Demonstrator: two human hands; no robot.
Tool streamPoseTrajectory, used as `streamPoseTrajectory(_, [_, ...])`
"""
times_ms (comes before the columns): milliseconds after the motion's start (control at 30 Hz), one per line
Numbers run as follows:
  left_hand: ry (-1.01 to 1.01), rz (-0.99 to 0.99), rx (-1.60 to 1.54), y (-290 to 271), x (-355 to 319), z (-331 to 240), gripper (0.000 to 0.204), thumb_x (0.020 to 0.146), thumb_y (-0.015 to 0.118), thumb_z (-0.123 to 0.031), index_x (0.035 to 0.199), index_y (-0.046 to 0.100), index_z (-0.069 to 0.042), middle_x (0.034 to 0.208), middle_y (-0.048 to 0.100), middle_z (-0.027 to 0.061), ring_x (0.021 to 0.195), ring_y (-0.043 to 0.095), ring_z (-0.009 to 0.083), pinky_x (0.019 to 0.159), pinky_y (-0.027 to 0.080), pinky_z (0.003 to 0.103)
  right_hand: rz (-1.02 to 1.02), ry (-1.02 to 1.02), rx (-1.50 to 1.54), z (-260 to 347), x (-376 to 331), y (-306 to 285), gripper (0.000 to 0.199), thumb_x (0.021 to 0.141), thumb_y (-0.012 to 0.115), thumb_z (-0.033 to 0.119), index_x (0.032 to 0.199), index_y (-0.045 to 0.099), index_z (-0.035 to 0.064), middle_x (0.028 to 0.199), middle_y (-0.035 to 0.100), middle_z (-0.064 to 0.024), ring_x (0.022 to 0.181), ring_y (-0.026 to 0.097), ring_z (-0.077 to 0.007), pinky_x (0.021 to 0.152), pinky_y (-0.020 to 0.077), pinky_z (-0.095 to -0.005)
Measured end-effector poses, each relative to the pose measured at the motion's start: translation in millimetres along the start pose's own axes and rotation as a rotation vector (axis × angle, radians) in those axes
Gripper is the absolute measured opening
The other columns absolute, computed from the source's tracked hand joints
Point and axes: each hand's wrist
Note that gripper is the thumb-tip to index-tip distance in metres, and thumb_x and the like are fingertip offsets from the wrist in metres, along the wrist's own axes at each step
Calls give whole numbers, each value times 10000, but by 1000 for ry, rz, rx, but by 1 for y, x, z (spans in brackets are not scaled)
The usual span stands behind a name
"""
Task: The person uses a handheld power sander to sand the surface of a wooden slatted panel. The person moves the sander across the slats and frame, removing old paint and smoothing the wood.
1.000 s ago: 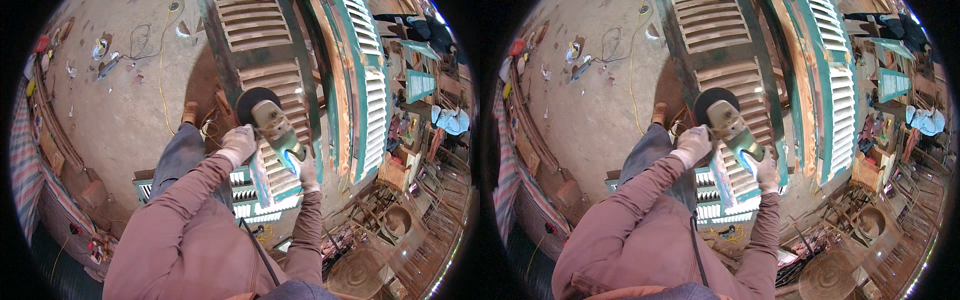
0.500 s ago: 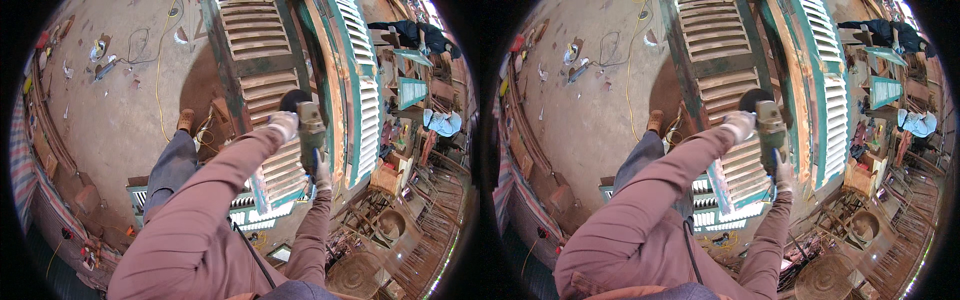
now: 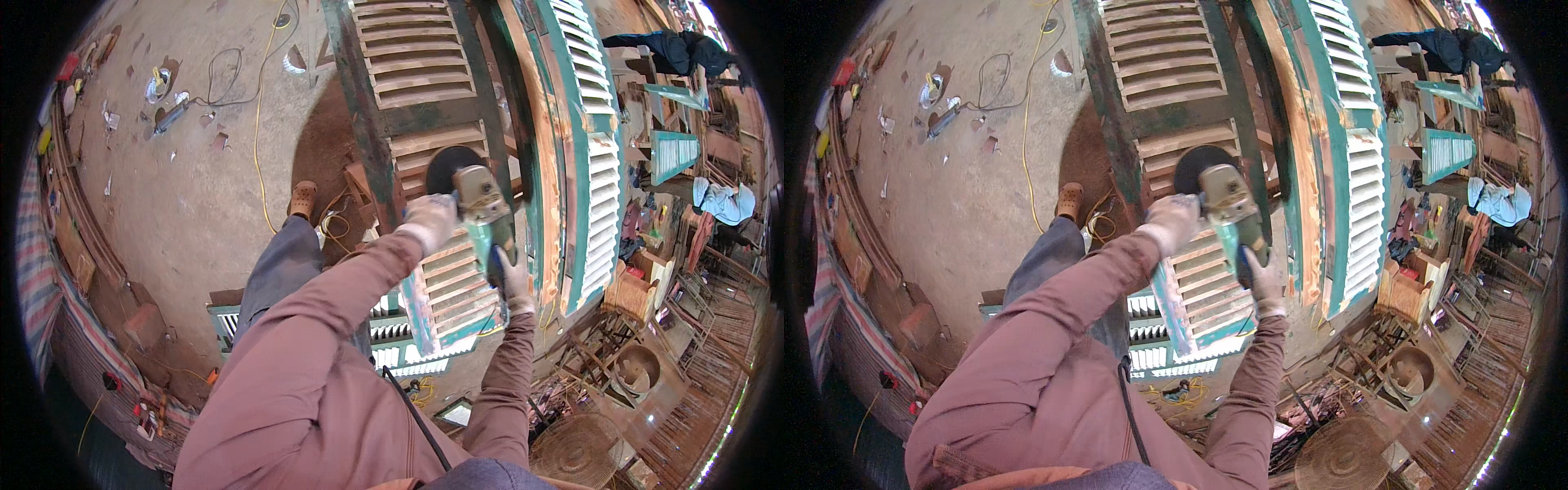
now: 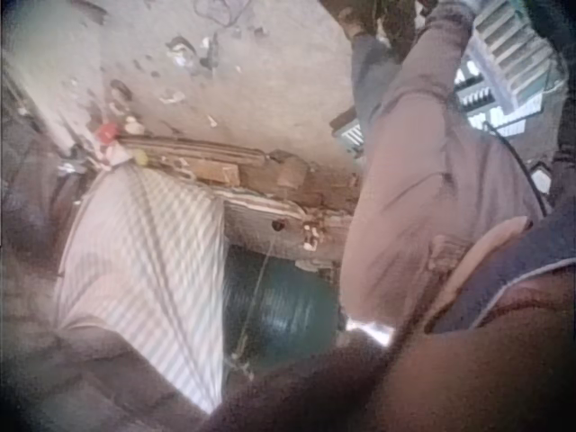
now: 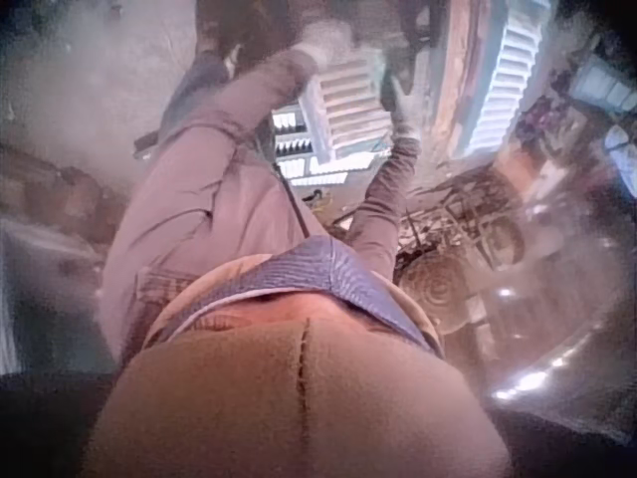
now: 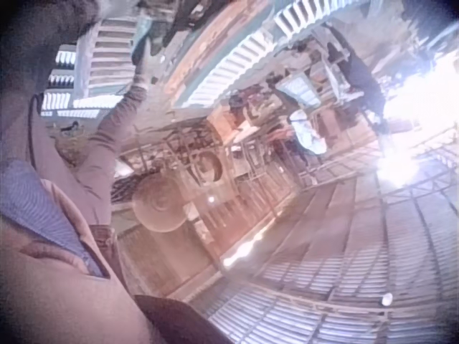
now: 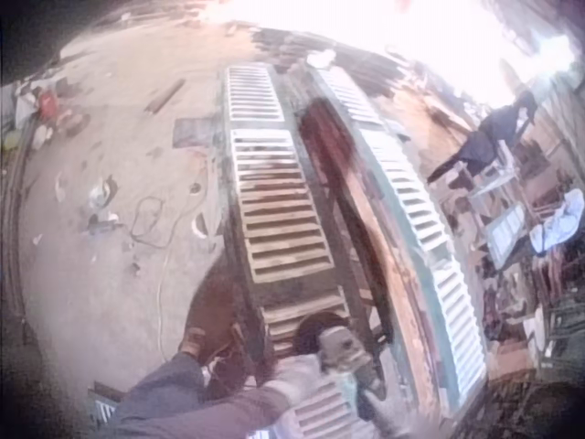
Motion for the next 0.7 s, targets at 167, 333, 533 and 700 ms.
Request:
streamPoseTrajectory(167, [136,6,109,16,87,-59,268,909,553,-184,1088,741,-115,1102,727,117,1010,708,298,792,575,457,-59,121,379,-60,38,-26,682,928,641,453,1366,500,-50,1239,628,-175,1107,604,-267,983,450,-361])
streamPoseTrajectory(333, [79,50,85,-1,66,-36,279,870,601,-251,1051,738,-89,1086,724,144,1005,706,308,798,568,461,-23,92,218,-35,30,-15,698,926,637,471,1385,487,-33,1279,602,-169,1076,622,-252,930,481,-354])
streamPoseTrajectory(533, [-190,-97,-7,-26,-40,49,248,862,577,-221,990,682,-35,978,719,202,948,702,360,811,555,456,42,9,-88,46,-11,43,642,847,729,447,1266,541,-2,1151,662,-228,1073,652,-311,885,497,-392])
streamPoseTrajectory(700, [-149,-115,0,-17,-31,47,245,865,544,-174,1004,682,-26,972,720,214,946,709,348,791,563,456,112,-62,43,29,15,31,651,807,765,460,1214,558,-4,1111,679,-233,1038,668,-358,866,509,-422])
Point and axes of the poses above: each hand's wrist, its own x-axis towards the middle knuckle, its own y-axis out of the palm, z = x × y
